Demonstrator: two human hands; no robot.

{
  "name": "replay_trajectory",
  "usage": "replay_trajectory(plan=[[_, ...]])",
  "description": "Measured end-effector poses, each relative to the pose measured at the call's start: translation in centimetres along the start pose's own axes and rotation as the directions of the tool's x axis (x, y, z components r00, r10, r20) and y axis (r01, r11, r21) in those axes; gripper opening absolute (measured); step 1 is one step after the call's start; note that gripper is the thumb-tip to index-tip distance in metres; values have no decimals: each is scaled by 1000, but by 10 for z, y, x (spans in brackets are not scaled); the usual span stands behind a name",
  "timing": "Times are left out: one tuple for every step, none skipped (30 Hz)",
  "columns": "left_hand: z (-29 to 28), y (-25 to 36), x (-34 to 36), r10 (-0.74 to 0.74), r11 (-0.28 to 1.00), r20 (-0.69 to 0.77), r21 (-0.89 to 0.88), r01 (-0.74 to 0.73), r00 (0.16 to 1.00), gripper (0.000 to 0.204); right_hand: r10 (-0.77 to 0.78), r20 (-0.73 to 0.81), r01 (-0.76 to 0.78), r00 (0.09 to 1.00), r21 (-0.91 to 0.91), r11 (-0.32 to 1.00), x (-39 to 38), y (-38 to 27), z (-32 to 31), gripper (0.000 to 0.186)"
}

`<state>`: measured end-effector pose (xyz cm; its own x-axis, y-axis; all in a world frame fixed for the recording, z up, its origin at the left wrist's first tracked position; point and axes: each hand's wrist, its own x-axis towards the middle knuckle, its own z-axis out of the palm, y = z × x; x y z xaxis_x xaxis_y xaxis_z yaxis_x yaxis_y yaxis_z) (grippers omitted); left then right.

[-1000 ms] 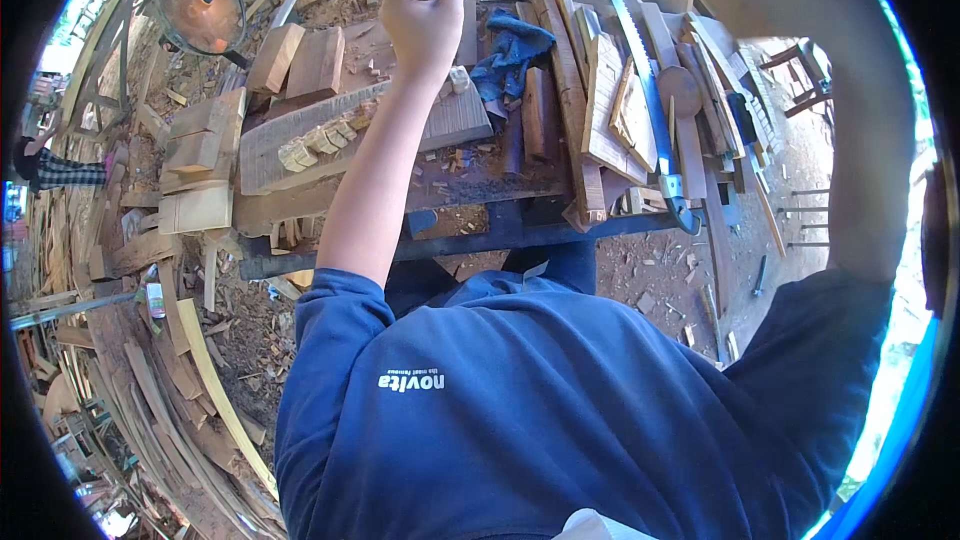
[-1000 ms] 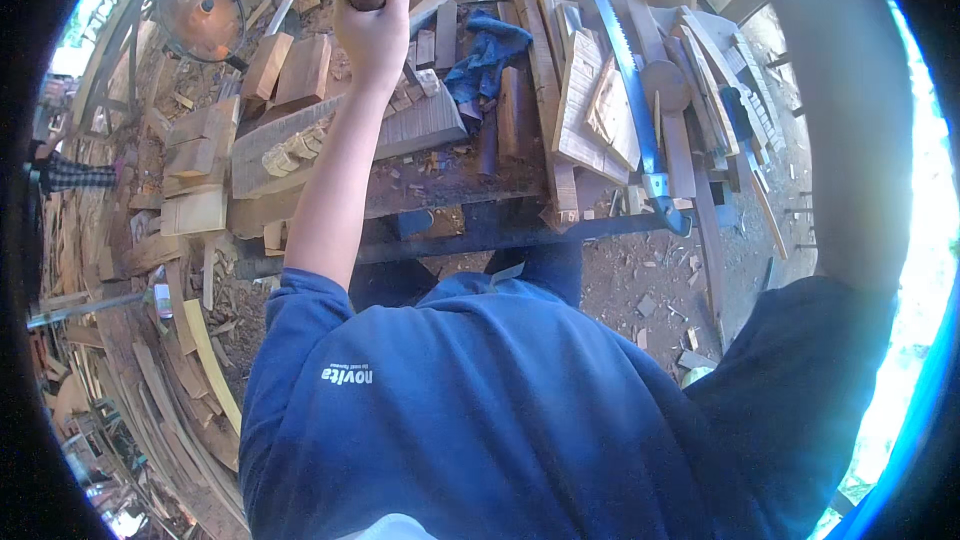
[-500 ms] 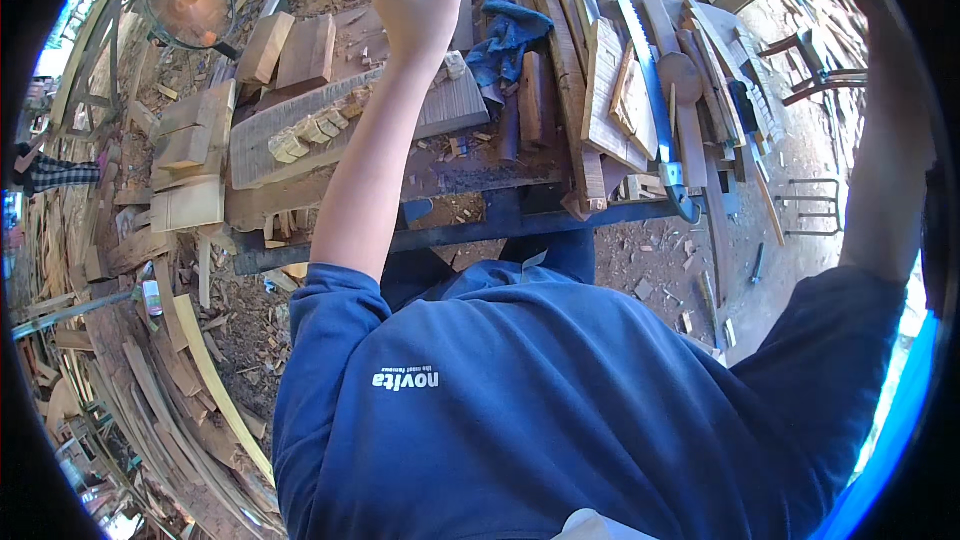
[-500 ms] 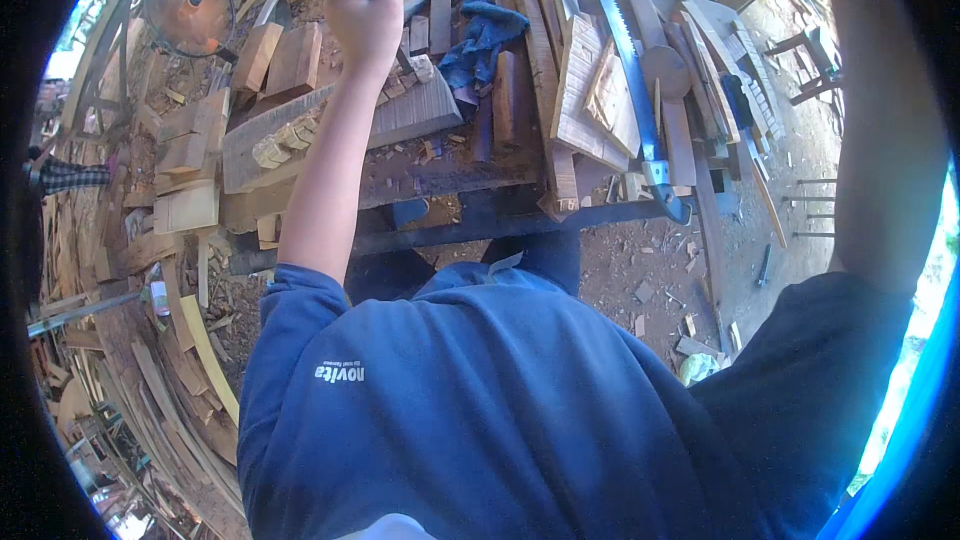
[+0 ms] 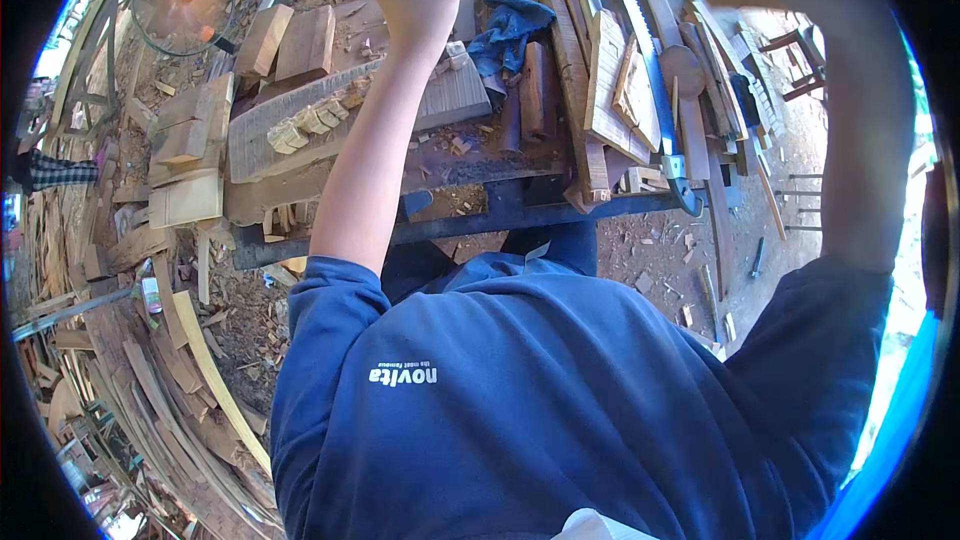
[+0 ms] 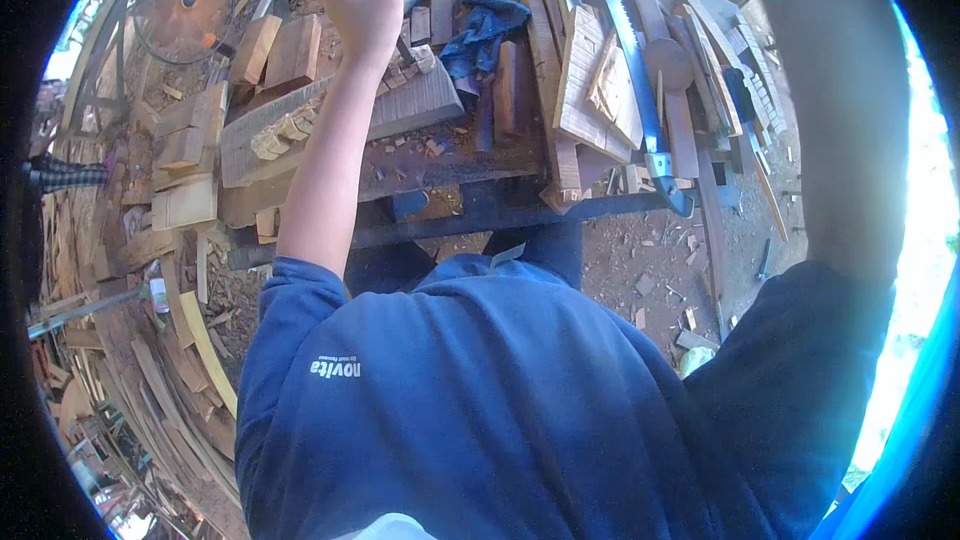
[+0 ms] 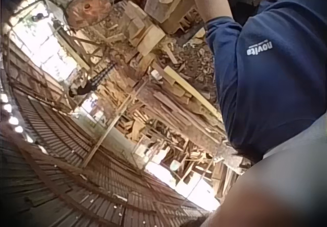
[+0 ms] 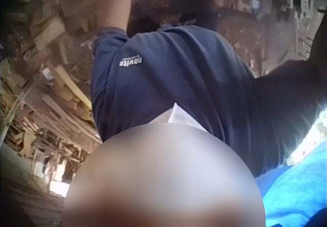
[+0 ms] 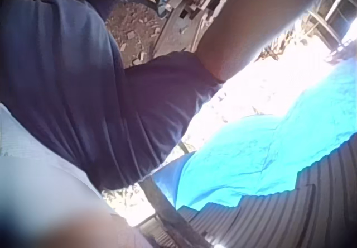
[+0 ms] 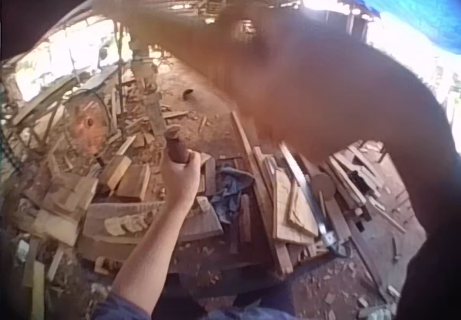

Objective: The person carves a piece of wood by positioning a chisel against it and striking the chisel with a wooden block.

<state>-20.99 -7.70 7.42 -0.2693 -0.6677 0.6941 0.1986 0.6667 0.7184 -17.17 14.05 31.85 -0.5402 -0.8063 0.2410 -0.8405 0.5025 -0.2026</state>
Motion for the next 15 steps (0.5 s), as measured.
replay_trajectory(plan=[[0,1,-1,4,1000,-3,6,-4,1000,20,-12,79,11,997,5,1000,3,5,6,46],[2,1,-2,-20,999,-27,33,20,999,19,-21,157,20,987,10,1000,7,12,13,46],[4,2,-3,-43,997,-51,57,46,998,18,-29,234,27,972,13,1000,11,18,19,46],[5,3,-4,-65,994,-73,81,71,995,20,-35,309,31,950,18,999,13,21,22,46],[6,4,-6,-80,995,-59,54,84,995,20,-43,381,38,924,22,999,16,25,24,47],[7,4,-6,-91,995,-48,26,92,995,21,-59,388,58,920,13,998,15,23,22,46],[7,5,-8,-102,995,-23,-4,102,994,22,-74,395,79,916,4,997,16,24,20,45],[9,5,-8,-77,997,-48,24,78,996,22,-103,341,119,934,-27,993,12,19,14,43],[8,5,-9,-55,997,-62,54,59,997,22,-8,400,15,916,-15,1000,15,14,6,42],[8,5,-9,-34,996,-75,84,40,997,22,88,455,-91,886,-17,996,19,8,-2,41],[7,4,-10,-56,997,-59,43,59,997,22,182,503,-193,845,-31,981,25,2,-11,40],[7,4,-10,-77,997,-46,3,77,996,21,193,452,-235,871,38,971,22,1,-14,40],[6,4,-9,-97,995,-36,-35,96,995,20,148,395,-165,907,9,986,24,7,-18,39],[3,3,-9,-133,989,-9,60,133,991,19,102,335,-98,937,-28,995,25,11,-21,38],[2,3,-8,-158,984,9,82,157,987,19,55,274,-36,960,-74,997,27,16,-23,37]])
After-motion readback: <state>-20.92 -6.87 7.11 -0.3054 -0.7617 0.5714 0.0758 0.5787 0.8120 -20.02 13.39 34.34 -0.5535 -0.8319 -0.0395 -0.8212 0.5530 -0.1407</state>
